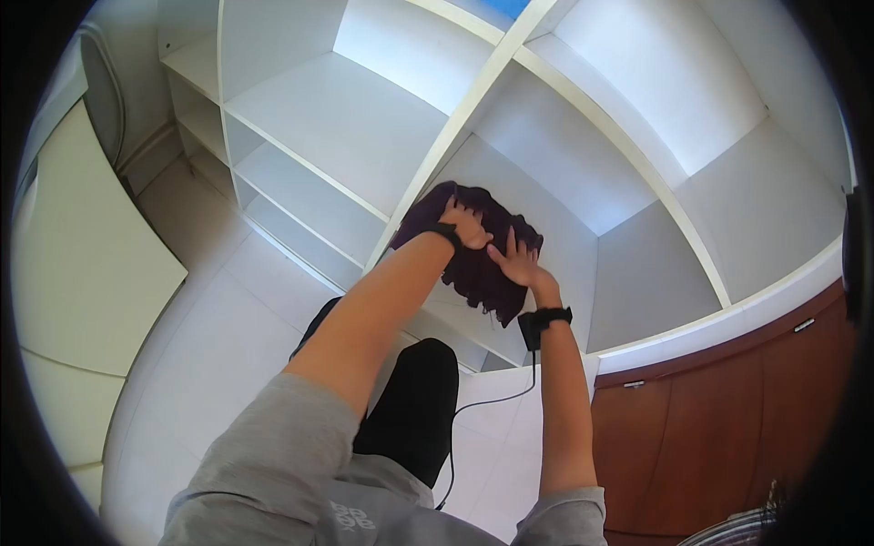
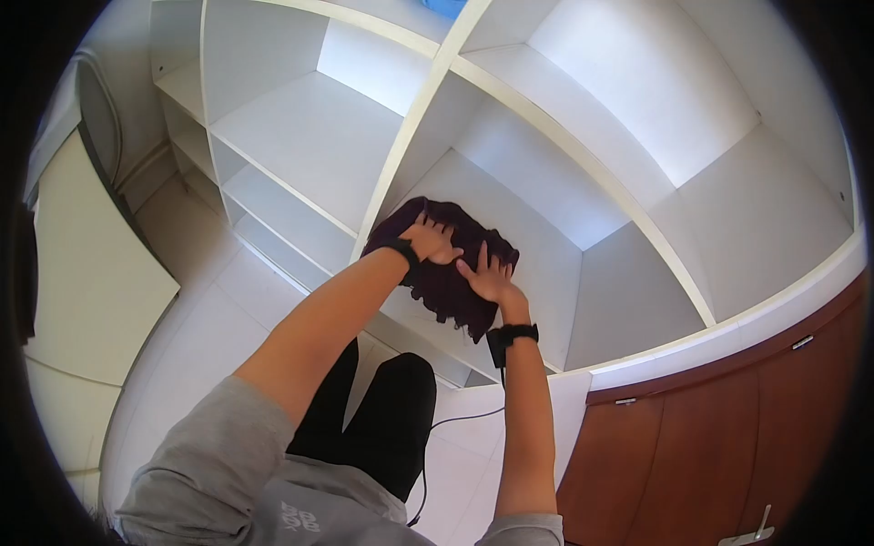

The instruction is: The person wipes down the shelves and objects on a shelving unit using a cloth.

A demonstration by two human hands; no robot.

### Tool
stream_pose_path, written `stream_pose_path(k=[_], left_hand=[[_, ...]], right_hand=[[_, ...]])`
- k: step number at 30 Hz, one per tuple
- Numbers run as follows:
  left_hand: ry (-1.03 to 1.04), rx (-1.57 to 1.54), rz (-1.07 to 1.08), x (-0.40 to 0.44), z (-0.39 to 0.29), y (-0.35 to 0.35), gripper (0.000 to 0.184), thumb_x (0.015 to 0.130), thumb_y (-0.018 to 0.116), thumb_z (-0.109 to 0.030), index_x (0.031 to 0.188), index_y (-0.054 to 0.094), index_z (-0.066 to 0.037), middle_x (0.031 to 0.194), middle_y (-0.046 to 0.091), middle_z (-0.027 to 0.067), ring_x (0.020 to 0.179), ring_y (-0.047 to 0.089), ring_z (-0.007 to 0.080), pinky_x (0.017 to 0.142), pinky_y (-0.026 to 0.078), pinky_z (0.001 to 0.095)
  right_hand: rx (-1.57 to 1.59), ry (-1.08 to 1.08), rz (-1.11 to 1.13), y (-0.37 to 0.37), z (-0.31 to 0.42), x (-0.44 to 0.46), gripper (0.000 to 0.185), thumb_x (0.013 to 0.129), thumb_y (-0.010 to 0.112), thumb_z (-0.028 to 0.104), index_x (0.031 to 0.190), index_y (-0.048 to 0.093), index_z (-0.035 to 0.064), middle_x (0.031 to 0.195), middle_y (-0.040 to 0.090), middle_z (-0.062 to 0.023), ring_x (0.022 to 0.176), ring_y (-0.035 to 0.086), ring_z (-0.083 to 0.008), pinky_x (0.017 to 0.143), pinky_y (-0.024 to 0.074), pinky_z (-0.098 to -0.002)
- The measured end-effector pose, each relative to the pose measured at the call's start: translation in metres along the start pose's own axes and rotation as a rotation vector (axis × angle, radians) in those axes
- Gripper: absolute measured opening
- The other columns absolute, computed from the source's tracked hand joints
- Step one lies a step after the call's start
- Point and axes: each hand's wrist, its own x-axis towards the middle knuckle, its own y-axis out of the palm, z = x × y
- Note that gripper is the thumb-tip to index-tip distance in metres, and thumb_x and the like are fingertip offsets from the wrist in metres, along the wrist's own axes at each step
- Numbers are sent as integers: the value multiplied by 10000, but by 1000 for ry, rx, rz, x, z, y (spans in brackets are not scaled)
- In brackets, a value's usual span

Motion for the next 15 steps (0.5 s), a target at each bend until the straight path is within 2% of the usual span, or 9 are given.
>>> stream_pose_path(k=[2, 3, 7, 8, 11, 15], left_hand=[[-64, -48, -61, 21, -1, 3, 819, 936, 470, -597, 1544, 325, -66, 1606, 294, 167, 1515, 172, 343, 1222, 32, 528], [-99, -48, -15, 24, -4, -5, 819, 940, 472, -596, 1546, 320, -67, 1608, 296, 160, 1517, 164, 342, 1223, 40, 530], [-145, -14, -70, 54, -6, -7, 827, 946, 459, -602, 1557, 295, -71, 1615, 276, 164, 1517, 154, 364, 1220, 29, 545], [-165, -9, -72, 61, -5, -10, 832, 945, 457, -605, 1559, 289, -69, 1615, 272, 167, 1517, 153, 369, 1219, 25, 550], [-148, -7, -2, 78, -1, -21, 856, 942, 452, -614, 1558, 275, -47, 1606, 283, 186, 1515, 154, 382, 1218, 16, 555], [-179, -3, -45, 108, 4, -22, 887, 931, 448, -633, 1558, 264, -33, 1598, 295, 194, 1510, 167, 389, 1218, 20, 554]], right_hand=[[-15, 4, 26, -8, 1, 16, 976, 927, 246, 776, 1598, -42, 129, 1607, 107, -316, 1511, 49, -445, 1224, 26, -522], [-22, 8, 25, -10, 2, 23, 959, 933, 236, 768, 1599, -44, 136, 1612, 104, -307, 1515, 49, -432, 1225, 26, -520], [-46, 30, 41, -24, -5, 43, 908, 956, 206, 738, 1600, -43, 149, 1626, 105, -273, 1523, 63, -403, 1228, 36, -516], [-49, 47, 44, -27, -7, 49, 912, 943, 211, 756, 1604, -34, 177, 1635, 102, -247, 1524, 71, -398, 1229, 48, -509], [-12, 121, 50, -44, 1, 54, 925, 923, 224, 781, 1606, -29, 210, 1642, 92, -229, 1521, 72, -406, 1230, 55, -502], [-24, 141, 53, -52, -6, 75, 946, 907, 242, 799, 1606, -24, 221, 1650, 67, -206, 1519, 57, -421, 1231, 53, -495]])
